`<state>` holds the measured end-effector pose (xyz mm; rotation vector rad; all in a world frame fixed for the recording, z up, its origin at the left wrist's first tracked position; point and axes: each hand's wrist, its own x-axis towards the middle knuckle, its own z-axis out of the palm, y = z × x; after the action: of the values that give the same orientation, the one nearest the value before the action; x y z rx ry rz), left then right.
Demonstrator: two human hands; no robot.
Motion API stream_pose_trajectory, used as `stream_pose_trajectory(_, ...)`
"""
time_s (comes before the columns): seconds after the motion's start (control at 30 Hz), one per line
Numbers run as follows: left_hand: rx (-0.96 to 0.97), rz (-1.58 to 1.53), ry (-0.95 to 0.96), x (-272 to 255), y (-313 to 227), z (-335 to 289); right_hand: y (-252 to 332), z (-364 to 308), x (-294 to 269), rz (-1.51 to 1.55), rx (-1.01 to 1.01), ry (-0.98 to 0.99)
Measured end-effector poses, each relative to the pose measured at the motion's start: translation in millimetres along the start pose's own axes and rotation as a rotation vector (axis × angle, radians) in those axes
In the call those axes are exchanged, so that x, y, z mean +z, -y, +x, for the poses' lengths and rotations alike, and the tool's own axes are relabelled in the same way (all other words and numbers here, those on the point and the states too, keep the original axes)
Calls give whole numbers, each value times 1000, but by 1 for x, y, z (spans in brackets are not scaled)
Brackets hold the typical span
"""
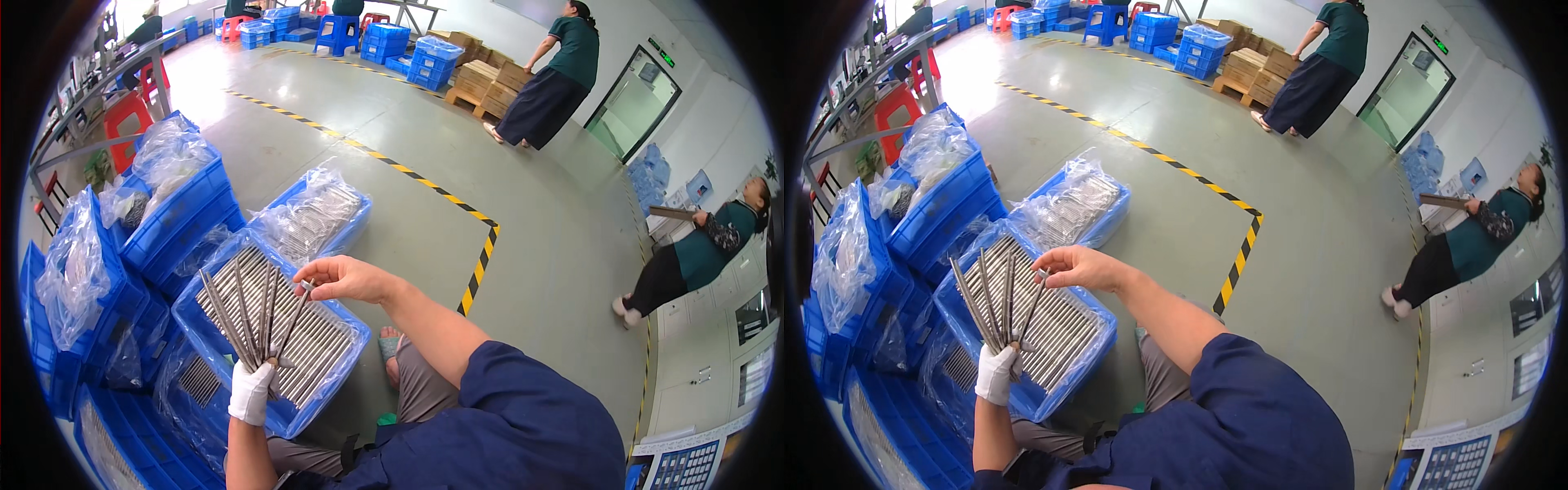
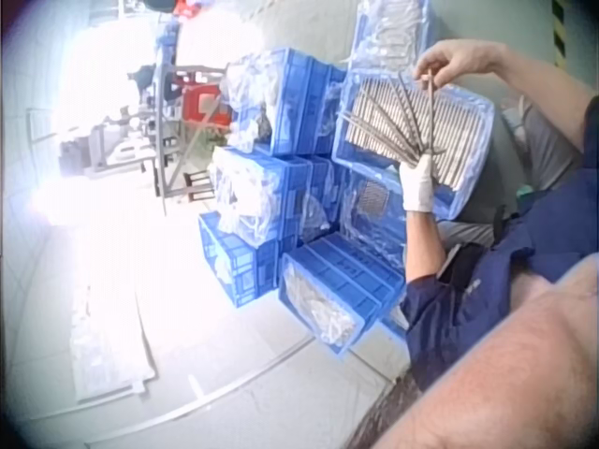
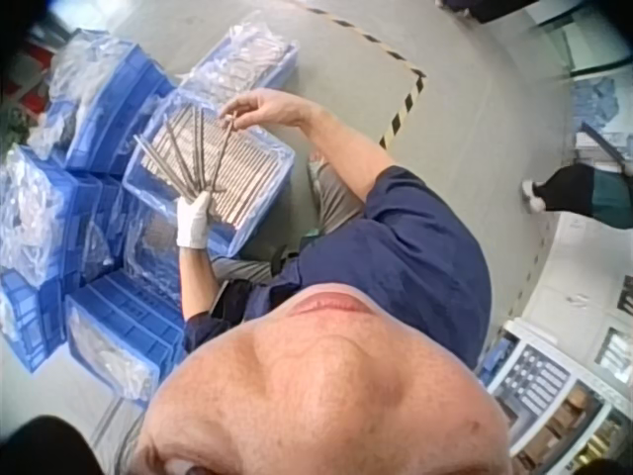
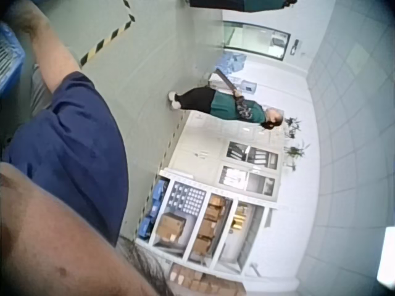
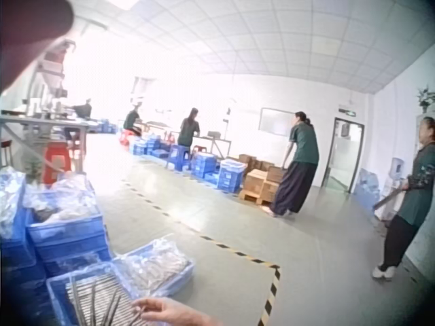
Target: The person takes metal rods from a blue crate, tests them by sliding a round metal gauge onto each rod's end by hand, and places the rods into another blue crate.
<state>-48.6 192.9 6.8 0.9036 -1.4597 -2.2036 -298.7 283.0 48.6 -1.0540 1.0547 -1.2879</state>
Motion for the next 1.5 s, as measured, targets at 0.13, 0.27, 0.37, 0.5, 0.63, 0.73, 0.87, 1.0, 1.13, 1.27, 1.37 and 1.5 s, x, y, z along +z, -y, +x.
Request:
stream_pose_trajectory(0.13, -4, -5, 1, 0, 1, 1, -2, 0, -1, 2, 5, 2)
stream_pose_trajectory(0.27, -11, 3, 11, -1, 1, 3, -5, 1, 0, -21, 5, 40)
stream_pose_trajectory(0.37, -13, -7, 11, -1, 1, 2, -4, 2, 2, -3, 10, 34)
stream_pose_trajectory(0.5, -6, 5, 31, -2, 1, 3, -5, 2, 1, -19, 17, 19)
stream_pose_trajectory(0.63, 5, 7, 43, -3, 1, 1, -4, 1, 3, -34, 21, 27)
stream_pose_trajectory(0.73, 12, 34, 0, 3, -4, -2, -4, 1, 2, -44, 23, 19)
stream_pose_trajectory(0.87, 35, 57, -39, 5, -4, -2, -5, 2, -1, -45, 20, 20)
stream_pose_trajectory(1.0, 50, 50, -83, -4, 7, 3, -4, 3, 0, -54, 19, 19)
stream_pose_trajectory(1.13, 81, 79, -58, -5, 7, 4, -4, 3, 0, -57, 21, 20)
stream_pose_trajectory(1.27, 50, 114, -44, -7, 5, 4, -5, 2, 0, -22, 11, 23)
stream_pose_trajectory(1.37, 70, 107, -83, -2, 5, 2, -5, 2, 1, -12, 6, 34)
stream_pose_trajectory(1.5, 66, 79, -90, 0, -3, -2, 2, 1, 5, -34, 13, 51)
